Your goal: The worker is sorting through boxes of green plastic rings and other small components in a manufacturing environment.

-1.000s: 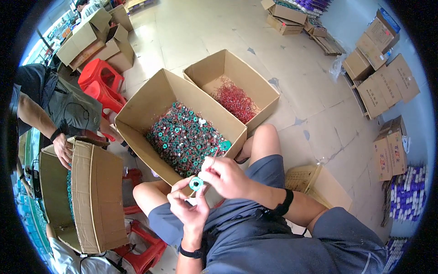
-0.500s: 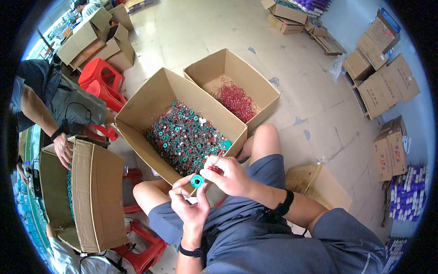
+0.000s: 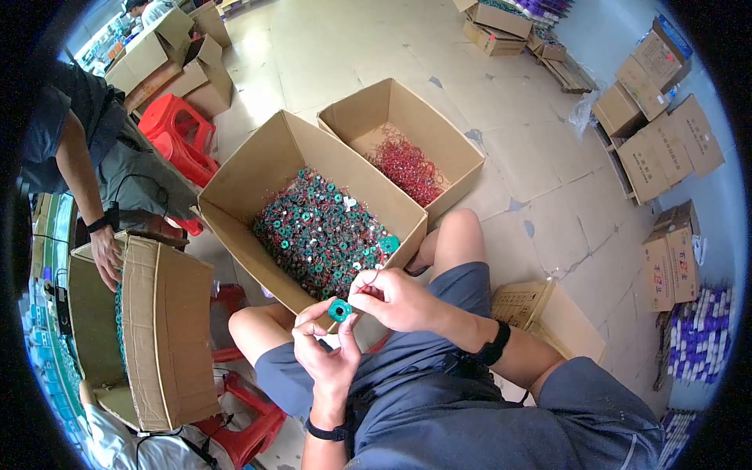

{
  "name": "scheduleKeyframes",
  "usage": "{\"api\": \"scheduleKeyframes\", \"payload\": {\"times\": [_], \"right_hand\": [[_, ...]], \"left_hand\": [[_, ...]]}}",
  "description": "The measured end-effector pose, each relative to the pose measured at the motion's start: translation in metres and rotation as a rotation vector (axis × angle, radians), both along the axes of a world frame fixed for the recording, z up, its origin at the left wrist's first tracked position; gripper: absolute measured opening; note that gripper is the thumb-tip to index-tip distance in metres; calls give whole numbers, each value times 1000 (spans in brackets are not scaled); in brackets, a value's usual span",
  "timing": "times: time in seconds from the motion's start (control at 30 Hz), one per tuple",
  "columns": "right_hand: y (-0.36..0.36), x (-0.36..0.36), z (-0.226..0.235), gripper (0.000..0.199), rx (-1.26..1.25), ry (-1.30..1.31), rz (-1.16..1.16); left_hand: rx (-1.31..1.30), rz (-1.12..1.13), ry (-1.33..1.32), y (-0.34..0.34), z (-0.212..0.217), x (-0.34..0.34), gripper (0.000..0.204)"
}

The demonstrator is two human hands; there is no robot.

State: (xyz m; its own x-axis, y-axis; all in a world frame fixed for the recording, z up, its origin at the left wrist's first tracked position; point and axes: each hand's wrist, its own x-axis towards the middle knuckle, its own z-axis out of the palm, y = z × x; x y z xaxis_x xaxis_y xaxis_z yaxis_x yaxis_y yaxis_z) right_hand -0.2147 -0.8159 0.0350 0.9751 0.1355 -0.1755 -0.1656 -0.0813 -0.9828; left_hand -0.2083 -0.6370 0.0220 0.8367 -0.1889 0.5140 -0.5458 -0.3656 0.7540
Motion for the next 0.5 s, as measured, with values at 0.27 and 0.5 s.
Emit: {"api": "scheduleKeyframes", "payload": {"times": [0.27,0.5], "right_hand": [[8,4,13,7,-501,-476,-98],[15,-3,18,10,-539,-423,-140]], "left_hand": [[17,13,48,-2,-3,-1,46],[-12,40,70,-7,-8,-3,41]]}}
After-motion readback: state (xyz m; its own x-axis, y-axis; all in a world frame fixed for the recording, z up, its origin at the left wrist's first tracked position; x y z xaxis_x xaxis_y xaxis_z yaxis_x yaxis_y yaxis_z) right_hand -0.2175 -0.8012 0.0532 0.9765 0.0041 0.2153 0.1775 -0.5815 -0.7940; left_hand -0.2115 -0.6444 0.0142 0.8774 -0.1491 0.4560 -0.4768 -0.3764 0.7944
